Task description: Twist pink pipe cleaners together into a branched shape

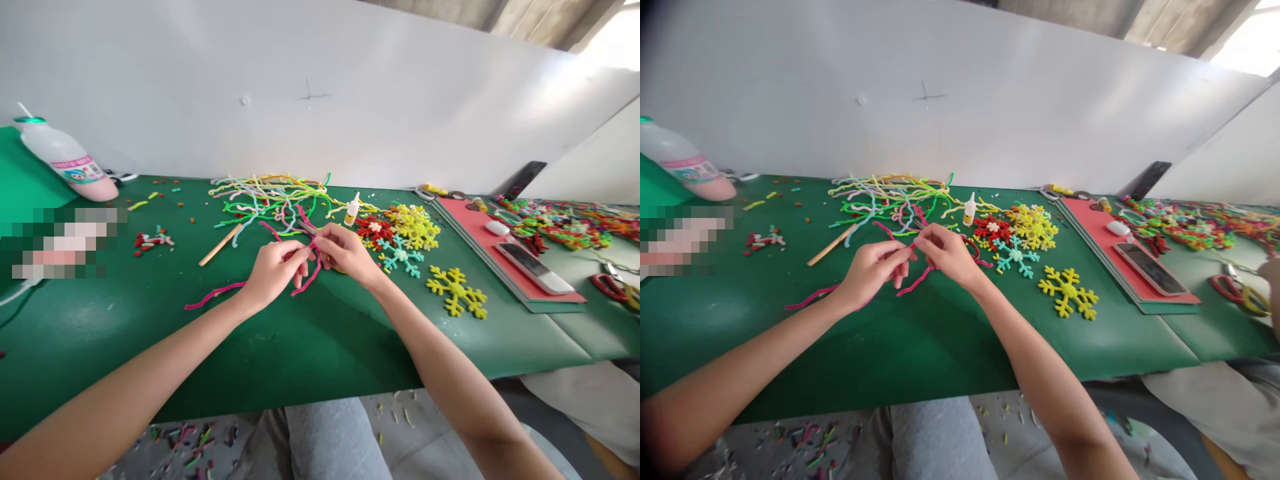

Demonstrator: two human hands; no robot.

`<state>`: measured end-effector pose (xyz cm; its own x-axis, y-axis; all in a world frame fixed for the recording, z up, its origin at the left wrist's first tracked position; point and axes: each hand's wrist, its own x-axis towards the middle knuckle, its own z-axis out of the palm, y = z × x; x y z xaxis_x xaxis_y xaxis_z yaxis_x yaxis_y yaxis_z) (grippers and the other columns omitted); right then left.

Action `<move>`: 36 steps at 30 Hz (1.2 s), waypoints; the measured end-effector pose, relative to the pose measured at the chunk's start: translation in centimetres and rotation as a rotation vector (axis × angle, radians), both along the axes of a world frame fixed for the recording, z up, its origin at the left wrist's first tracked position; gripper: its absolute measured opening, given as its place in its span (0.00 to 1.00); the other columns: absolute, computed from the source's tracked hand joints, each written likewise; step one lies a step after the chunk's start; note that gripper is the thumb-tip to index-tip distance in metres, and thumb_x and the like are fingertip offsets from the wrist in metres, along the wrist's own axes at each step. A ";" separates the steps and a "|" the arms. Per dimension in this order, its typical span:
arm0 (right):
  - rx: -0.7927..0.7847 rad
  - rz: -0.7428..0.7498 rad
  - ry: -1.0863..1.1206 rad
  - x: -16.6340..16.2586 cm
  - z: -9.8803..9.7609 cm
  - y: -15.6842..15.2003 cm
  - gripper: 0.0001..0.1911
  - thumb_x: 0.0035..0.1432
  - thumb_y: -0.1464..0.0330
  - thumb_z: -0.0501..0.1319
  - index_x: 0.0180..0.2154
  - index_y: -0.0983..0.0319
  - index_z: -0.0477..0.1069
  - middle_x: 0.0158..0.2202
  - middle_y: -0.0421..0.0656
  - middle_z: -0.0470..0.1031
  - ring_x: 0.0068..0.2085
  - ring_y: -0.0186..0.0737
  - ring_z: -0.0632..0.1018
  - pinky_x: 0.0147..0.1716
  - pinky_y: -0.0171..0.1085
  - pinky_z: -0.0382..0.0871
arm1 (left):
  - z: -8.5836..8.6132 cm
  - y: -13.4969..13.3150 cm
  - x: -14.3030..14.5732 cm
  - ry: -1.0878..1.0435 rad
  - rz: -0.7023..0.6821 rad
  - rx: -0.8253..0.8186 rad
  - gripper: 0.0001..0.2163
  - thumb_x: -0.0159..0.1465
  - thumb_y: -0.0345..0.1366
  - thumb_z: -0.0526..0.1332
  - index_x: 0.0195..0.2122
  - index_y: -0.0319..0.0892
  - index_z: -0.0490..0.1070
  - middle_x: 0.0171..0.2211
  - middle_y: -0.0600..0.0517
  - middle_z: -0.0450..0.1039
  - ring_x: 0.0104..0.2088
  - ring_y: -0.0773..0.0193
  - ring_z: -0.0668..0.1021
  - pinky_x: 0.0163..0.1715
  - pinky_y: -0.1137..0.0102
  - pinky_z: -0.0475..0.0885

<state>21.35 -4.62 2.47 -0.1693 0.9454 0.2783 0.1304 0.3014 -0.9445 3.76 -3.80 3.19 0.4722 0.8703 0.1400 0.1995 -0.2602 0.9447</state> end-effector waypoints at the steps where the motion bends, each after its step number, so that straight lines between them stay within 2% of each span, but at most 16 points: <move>1: -0.001 0.019 -0.024 -0.1 0.0 0.0 0.10 0.62 0.62 0.58 0.32 0.61 0.65 0.20 0.34 0.66 0.19 0.29 0.67 0.19 0.30 0.57 | 0.1 0.0 0.0 0.002 0.000 0.000 0.14 0.65 0.39 0.56 0.23 0.40 0.67 0.19 0.56 0.69 0.15 0.72 0.71 0.16 0.75 0.61; 8: -0.010 -0.017 0.022 -0.7 -0.3 -0.3 0.11 0.64 0.61 0.56 0.32 0.61 0.64 0.20 0.35 0.66 0.20 0.29 0.67 0.20 0.30 0.57 | 0.1 0.1 0.0 -0.021 -0.005 -0.016 0.14 0.65 0.40 0.56 0.24 0.40 0.67 0.19 0.55 0.70 0.16 0.71 0.71 0.16 0.75 0.59; 13: -0.054 0.024 0.021 -0.7 -0.2 -0.3 0.16 0.65 0.60 0.53 0.27 0.61 0.62 0.19 0.35 0.63 0.19 0.28 0.66 0.19 0.31 0.56 | 0.2 -0.1 0.0 0.029 -0.002 0.059 0.15 0.66 0.39 0.55 0.23 0.41 0.66 0.19 0.56 0.70 0.16 0.71 0.71 0.18 0.74 0.62; 16: -0.137 0.078 0.057 -0.9 -0.3 -0.2 0.15 0.63 0.62 0.55 0.25 0.61 0.61 0.18 0.33 0.58 0.17 0.28 0.62 0.17 0.31 0.53 | -0.1 -0.1 -0.1 0.153 0.028 0.276 0.15 0.66 0.37 0.54 0.23 0.41 0.66 0.19 0.56 0.70 0.17 0.71 0.71 0.23 0.73 0.64; 20: -0.301 0.133 0.253 -1.2 -0.4 -0.1 0.14 0.58 0.66 0.57 0.23 0.60 0.57 0.17 0.31 0.50 0.16 0.26 0.55 0.14 0.31 0.48 | -1.1 0.3 -0.4 0.386 0.124 0.750 0.13 0.66 0.35 0.53 0.24 0.42 0.67 0.19 0.54 0.69 0.21 0.67 0.70 0.27 0.71 0.62; 22: -0.337 0.137 0.310 -1.3 -0.4 -0.1 0.14 0.57 0.67 0.57 0.22 0.60 0.56 0.17 0.31 0.48 0.17 0.26 0.54 0.15 0.31 0.45 | -1.6 0.6 -0.5 0.460 0.129 0.880 0.13 0.67 0.33 0.51 0.25 0.42 0.68 0.20 0.53 0.69 0.22 0.66 0.70 0.28 0.70 0.61; 24: -0.341 0.131 0.328 -1.4 -0.5 -0.2 0.14 0.56 0.67 0.57 0.22 0.60 0.55 0.18 0.31 0.48 0.17 0.26 0.54 0.15 0.31 0.44 | -1.8 0.7 -0.5 0.495 0.115 0.931 0.14 0.67 0.32 0.50 0.26 0.41 0.68 0.20 0.52 0.70 0.22 0.66 0.70 0.28 0.70 0.61; 30: -0.321 0.093 0.335 -1.8 -0.5 -0.1 0.14 0.53 0.68 0.58 0.21 0.61 0.54 0.18 0.31 0.49 0.17 0.25 0.54 0.15 0.30 0.43 | -1.8 0.8 -0.5 0.506 0.108 0.925 0.14 0.67 0.32 0.50 0.26 0.41 0.68 0.21 0.52 0.72 0.23 0.66 0.72 0.29 0.70 0.62; 32: -0.321 0.095 0.309 -1.6 -0.3 -0.1 0.14 0.54 0.68 0.58 0.21 0.60 0.54 0.17 0.31 0.49 0.17 0.25 0.54 0.15 0.30 0.44 | -1.5 0.7 -0.5 0.451 0.102 0.823 0.14 0.67 0.33 0.51 0.24 0.42 0.67 0.20 0.53 0.71 0.22 0.67 0.72 0.29 0.71 0.63; 36: -0.282 0.084 0.219 -1.0 -0.1 0.1 0.14 0.59 0.64 0.54 0.23 0.60 0.57 0.17 0.31 0.52 0.16 0.26 0.56 0.14 0.30 0.48 | -0.4 0.4 -0.4 0.275 0.060 0.469 0.15 0.67 0.36 0.54 0.22 0.42 0.66 0.17 0.57 0.70 0.18 0.70 0.72 0.25 0.74 0.65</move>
<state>20.40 -4.54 2.34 -0.2148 0.9755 0.0471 -0.0985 0.0264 -0.9948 3.35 -3.44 2.76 0.4978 0.7707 0.3977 0.4501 -0.6216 0.6411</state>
